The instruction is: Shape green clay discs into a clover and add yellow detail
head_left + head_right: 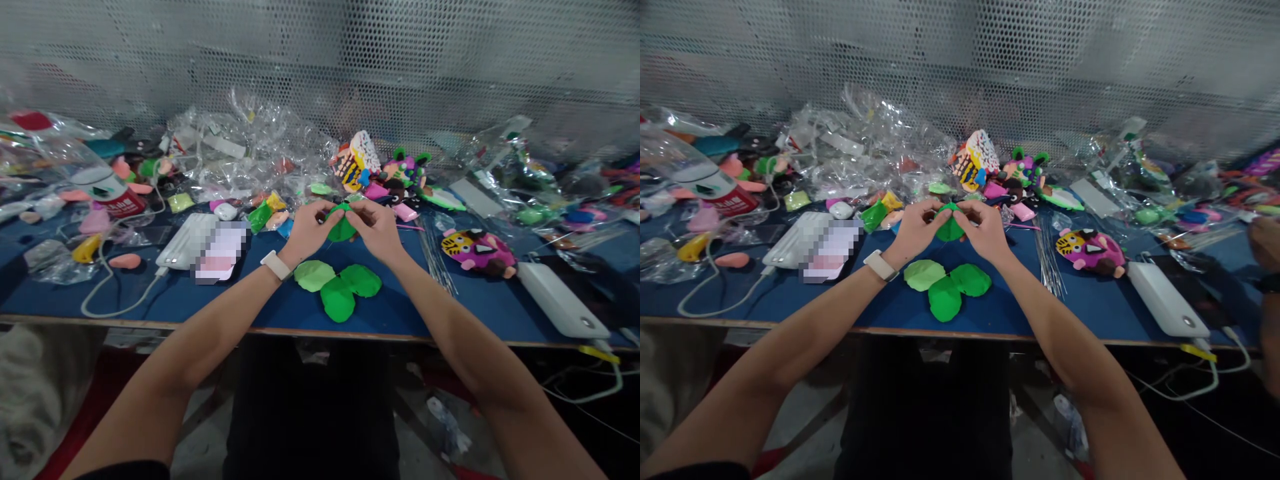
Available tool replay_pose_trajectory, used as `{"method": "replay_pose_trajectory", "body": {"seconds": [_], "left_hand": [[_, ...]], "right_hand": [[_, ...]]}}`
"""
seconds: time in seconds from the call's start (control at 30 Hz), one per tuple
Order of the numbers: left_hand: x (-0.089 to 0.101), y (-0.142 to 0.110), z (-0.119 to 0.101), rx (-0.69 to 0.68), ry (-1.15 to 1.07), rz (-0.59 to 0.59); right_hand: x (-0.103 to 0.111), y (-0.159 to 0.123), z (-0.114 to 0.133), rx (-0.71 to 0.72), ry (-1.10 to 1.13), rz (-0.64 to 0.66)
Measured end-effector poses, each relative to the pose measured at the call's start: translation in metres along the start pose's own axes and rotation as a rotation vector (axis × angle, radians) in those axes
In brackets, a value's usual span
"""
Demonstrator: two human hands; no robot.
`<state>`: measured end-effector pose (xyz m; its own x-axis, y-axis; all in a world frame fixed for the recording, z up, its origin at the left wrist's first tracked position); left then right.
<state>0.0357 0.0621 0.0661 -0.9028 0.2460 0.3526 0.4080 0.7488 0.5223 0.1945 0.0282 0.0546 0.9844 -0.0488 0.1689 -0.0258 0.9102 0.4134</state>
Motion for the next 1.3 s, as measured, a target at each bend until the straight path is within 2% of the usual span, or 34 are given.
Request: {"method": "replay_pose_trajectory", "body": {"seconds": [0.43,0.87,1.2,1.3], "left_hand": [[-0.0005,0.0025,0.0073,0.034,-0.061,0.013],[0.0003,0.0030,0.0049,0.026,-0.031,0.012],[0.0013,0.0032,0.0036,0.045,-0.140,-0.007],[-0.0001,0.0043,-0.0007,0.028,-0.132,0.019]], "right_hand": [[-0.0025,-0.0011,0.0018,0.028,0.004,0.035],[-0.0042,-0.0021,0.0030,0.012,0.008,0.042],[0.0028,-0.0004,0.0042,0.006,-0.004,-0.014],[0.0045,-0.0006,0.0078,0.022,-0.028,-0.024]]}}
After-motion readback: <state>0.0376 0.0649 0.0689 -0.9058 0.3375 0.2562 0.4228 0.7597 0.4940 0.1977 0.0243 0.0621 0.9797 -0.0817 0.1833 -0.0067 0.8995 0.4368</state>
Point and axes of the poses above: each hand's wrist, its own y-axis towards the middle knuckle, its own x-axis out of the back of the hand, z = x × y, the point moved 9 cm from there along y, towards the middle knuckle, and after that the axes turned 4 degrees about z, right-handed, at the moved point
